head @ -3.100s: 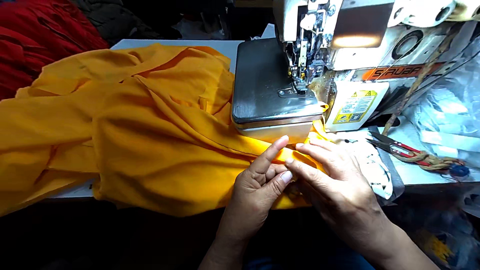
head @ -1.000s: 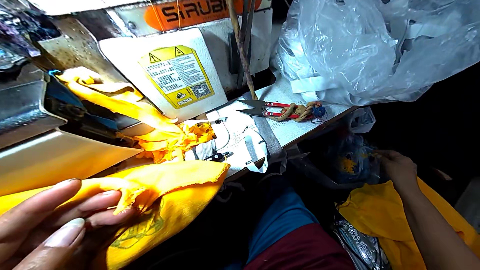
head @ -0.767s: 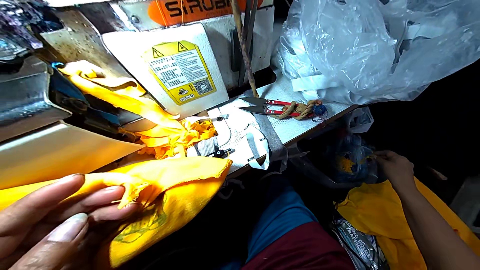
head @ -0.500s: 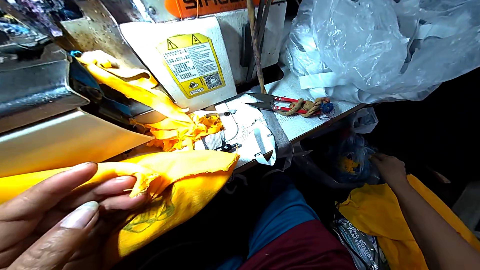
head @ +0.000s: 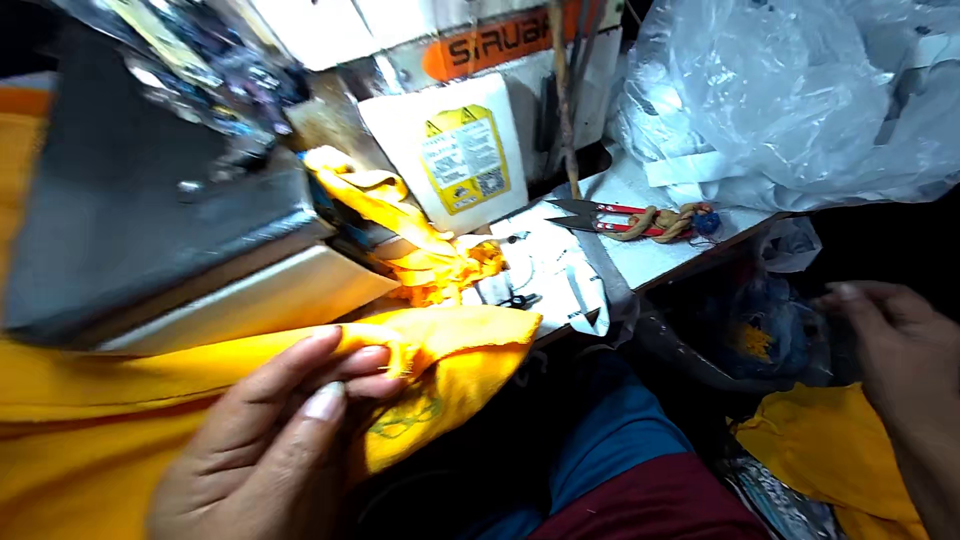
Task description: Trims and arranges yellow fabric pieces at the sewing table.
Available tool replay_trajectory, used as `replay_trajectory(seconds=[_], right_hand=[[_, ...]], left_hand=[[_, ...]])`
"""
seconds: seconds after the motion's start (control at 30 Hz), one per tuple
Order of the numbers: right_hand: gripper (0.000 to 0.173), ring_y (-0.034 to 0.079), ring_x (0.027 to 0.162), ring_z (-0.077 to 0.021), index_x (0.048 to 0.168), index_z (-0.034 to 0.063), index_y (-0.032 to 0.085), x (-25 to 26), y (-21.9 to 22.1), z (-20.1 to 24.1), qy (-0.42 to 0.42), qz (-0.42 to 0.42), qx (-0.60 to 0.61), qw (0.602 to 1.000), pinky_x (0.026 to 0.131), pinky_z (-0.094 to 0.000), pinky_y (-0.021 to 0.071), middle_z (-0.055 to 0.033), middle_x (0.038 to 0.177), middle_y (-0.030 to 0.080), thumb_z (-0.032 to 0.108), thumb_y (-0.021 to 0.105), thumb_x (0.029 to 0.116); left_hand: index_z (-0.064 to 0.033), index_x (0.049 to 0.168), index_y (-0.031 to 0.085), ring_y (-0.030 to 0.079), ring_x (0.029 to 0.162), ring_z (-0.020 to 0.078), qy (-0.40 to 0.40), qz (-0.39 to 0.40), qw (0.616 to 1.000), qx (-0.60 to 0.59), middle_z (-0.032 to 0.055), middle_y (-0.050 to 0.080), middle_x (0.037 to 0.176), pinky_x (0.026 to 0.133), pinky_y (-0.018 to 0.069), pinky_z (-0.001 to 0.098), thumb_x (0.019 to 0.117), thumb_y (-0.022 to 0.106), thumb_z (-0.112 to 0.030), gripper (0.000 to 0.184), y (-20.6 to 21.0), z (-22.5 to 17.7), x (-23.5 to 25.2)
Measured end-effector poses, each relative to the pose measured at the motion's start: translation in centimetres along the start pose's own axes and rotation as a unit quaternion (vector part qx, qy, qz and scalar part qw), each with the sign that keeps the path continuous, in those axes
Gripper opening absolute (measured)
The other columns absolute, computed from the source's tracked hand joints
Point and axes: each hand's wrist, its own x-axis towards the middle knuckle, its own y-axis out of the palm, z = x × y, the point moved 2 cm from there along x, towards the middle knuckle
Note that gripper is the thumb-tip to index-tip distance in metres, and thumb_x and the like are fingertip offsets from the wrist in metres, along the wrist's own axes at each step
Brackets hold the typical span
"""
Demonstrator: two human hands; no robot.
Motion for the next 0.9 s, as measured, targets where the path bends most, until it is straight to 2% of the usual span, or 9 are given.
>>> replay_trajectory(seconds=[0.07,0.13,0.33,0.53,0.6,0.67,0.77,0.83,0.9], right_hand=[[0.028,0.063,0.094,0.0048,0.106,-0.0003,0.066,-0.9,1.7,4.4,-0.119,0.007,0.077,0.990,0.087,-0.0172,0.0538,0.0022,0.099,0.068,0.024,0.052,0.1056],[0.024,0.063,0.102,0.0041,0.106,0.0135,0.068,-2.2,3.9,9.9,-0.225,0.047,0.118,0.966,0.091,-0.0174,0.0528,0.0086,0.104,0.068,0.033,0.054,0.1064],[0.029,0.060,0.122,-0.0170,0.111,0.0157,0.072,-5.2,11.9,22.1,-0.422,0.092,0.154,0.889,0.107,-0.0337,0.0457,-0.0038,0.116,0.068,0.038,0.054,0.1055],[0.025,0.068,0.109,-0.0232,0.113,0.0145,0.076,-4.8,16.2,26.8,-0.450,0.084,0.121,0.881,0.097,-0.0407,0.0521,-0.0066,0.111,0.073,0.027,0.061,0.0962],[0.015,0.070,0.097,-0.0196,0.097,0.0134,0.076,-4.4,16.7,27.6,-0.452,0.090,0.137,0.877,0.088,-0.0369,0.0544,-0.0031,0.097,0.073,0.018,0.063,0.0944],[0.014,0.069,0.085,-0.0152,0.089,0.0119,0.075,-4.2,16.5,28.5,-0.440,0.113,0.176,0.874,0.077,-0.0300,0.0547,-0.0006,0.085,0.071,0.014,0.062,0.0945],[0.013,0.071,0.075,-0.0143,0.089,0.0071,0.076,-4.9,15.3,30.0,-0.396,0.152,0.280,0.861,0.070,-0.0267,0.0573,-0.0039,0.078,0.071,0.009,0.064,0.0939],[0.012,0.070,0.072,-0.0147,0.088,0.0050,0.074,-6.2,14.2,31.3,-0.386,0.161,0.340,0.842,0.067,-0.0268,0.0565,-0.0056,0.075,0.071,0.008,0.064,0.0942],[0.011,0.070,0.071,-0.0146,0.088,0.0046,0.071,-7.8,13.0,32.6,-0.382,0.183,0.383,0.821,0.064,-0.0254,0.0559,-0.0066,0.075,0.070,0.007,0.063,0.0952]], left_hand=[[-0.0212,0.128,0.068,0.073,0.094,0.0076,0.020,-0.003,1.000,0.007,-0.0061,0.077,0.107,0.086,0.0608,0.0240,0.1030,0.051,-0.006,0.034,0.2,0.1,0.0],[-0.0219,0.125,0.069,0.073,0.094,0.0079,0.026,-0.004,1.000,0.005,-0.0052,0.077,0.107,0.086,0.0609,0.0239,0.1030,0.053,-0.009,0.031,0.3,0.2,0.1],[-0.0223,0.119,0.073,0.073,0.096,0.0071,0.061,-0.053,0.996,0.039,-0.0087,0.076,0.106,0.088,0.0611,0.0252,0.1016,0.052,-0.006,0.031,1.0,-0.6,-0.9],[-0.0260,0.123,0.071,0.068,0.105,-0.0009,0.104,-0.007,0.982,0.154,-0.0184,0.073,0.114,0.095,0.0570,0.0239,0.1055,0.048,-0.009,0.034,0.5,-3.4,-4.2],[-0.0085,0.117,0.071,0.068,0.107,-0.0004,0.087,-0.005,0.977,0.194,-0.0087,0.074,0.112,0.097,0.0562,0.0249,0.1033,0.049,-0.002,0.027,0.9,-3.6,-5.3],[0.0148,0.113,0.067,0.067,0.109,0.0059,0.081,-0.016,0.966,0.247,0.0152,0.072,0.111,0.100,0.0527,0.0247,0.0967,0.050,0.007,0.025,1.7,-3.3,-5.8],[0.0289,0.125,0.050,0.057,0.126,0.0103,0.077,-0.056,0.959,0.265,0.0350,0.057,0.130,0.107,0.0444,0.0226,0.0994,0.050,-0.003,0.041,2.5,-3.0,-6.3],[0.0287,0.128,0.047,0.052,0.129,0.0052,0.089,-0.104,0.965,0.224,0.0302,0.054,0.137,0.108,0.0426,0.0208,0.1005,0.059,-0.014,0.053,2.8,-3.3,-6.6],[0.0165,0.127,0.055,0.056,0.123,-0.0033,0.113,-0.141,0.961,0.212,0.0073,0.063,0.132,0.104,0.0472,0.0197,0.0977,0.067,-0.024,0.051,2.9,-3.9,-6.9]])
